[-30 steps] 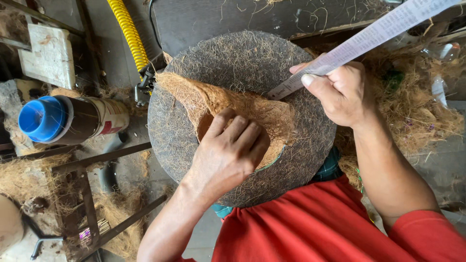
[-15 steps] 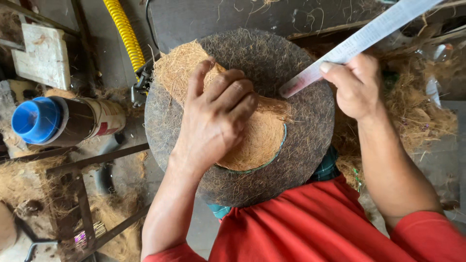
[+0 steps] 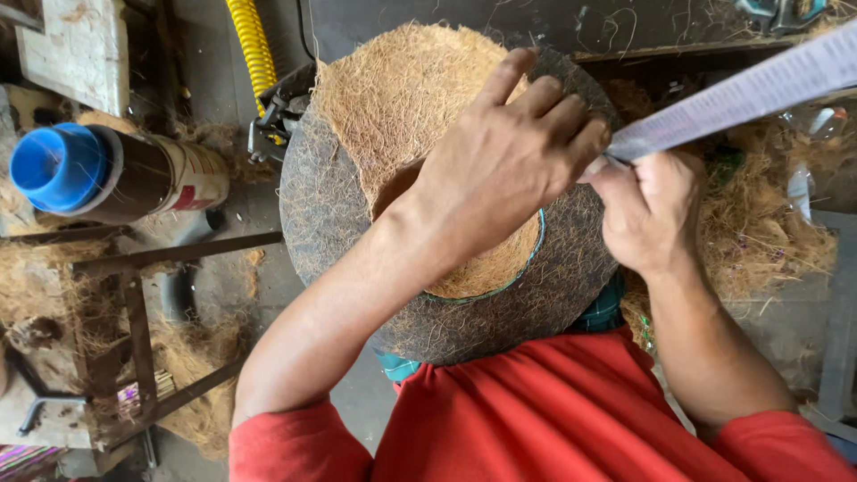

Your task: The person shapes a hat made of coconut fiber on a round wooden platform, using a ruler to measure, a green glass bottle to press and smooth the fiber, and a hairdryer to apply air.

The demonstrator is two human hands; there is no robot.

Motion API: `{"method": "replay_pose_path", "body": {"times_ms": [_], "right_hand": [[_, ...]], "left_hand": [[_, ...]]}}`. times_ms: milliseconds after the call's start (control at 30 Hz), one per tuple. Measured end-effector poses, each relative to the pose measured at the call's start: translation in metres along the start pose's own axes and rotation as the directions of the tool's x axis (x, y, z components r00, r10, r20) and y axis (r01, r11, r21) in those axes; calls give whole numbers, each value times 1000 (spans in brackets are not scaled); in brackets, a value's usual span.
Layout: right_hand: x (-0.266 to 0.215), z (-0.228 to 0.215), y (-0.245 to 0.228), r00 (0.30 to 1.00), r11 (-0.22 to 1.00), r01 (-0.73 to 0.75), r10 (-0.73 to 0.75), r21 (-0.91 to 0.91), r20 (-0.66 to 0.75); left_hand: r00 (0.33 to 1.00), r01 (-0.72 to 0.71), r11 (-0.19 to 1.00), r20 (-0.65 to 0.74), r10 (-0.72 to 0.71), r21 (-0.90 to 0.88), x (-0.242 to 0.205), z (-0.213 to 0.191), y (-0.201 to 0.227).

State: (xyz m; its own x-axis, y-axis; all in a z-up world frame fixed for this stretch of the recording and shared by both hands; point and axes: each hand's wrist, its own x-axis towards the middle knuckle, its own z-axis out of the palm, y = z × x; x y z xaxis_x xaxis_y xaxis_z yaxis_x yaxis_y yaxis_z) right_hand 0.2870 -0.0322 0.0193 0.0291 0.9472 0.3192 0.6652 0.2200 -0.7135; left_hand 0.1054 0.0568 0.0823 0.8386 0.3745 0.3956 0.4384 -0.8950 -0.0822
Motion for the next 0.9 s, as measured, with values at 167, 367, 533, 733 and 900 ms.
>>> {"method": "replay_pose_path", "body": {"times_ms": [167,367,533,733,900], "right_hand": [[-6,6,7,986,987,157,-154,37,-66],[-8,17,64,979,956,167,-131,243,-157],[-10,17,39,995,972,50,-28,228,-97],[-16,19,44,969,922,-105,180,373,-172],[-5,17,21,991,886,-94,127,454,-42]], "left_hand": [[999,-38,998,-25,37,-58,-10,-5,-10],[997,-47,994,-58,41,-102,-31,-20,-10],[998,-46,986,-39,40,-158,-49,-32,-6],[999,-36,982,-18,33,-183,-63,-34,-9],[998,-37,979,-60,25,-200,-61,-32,-13]]}}
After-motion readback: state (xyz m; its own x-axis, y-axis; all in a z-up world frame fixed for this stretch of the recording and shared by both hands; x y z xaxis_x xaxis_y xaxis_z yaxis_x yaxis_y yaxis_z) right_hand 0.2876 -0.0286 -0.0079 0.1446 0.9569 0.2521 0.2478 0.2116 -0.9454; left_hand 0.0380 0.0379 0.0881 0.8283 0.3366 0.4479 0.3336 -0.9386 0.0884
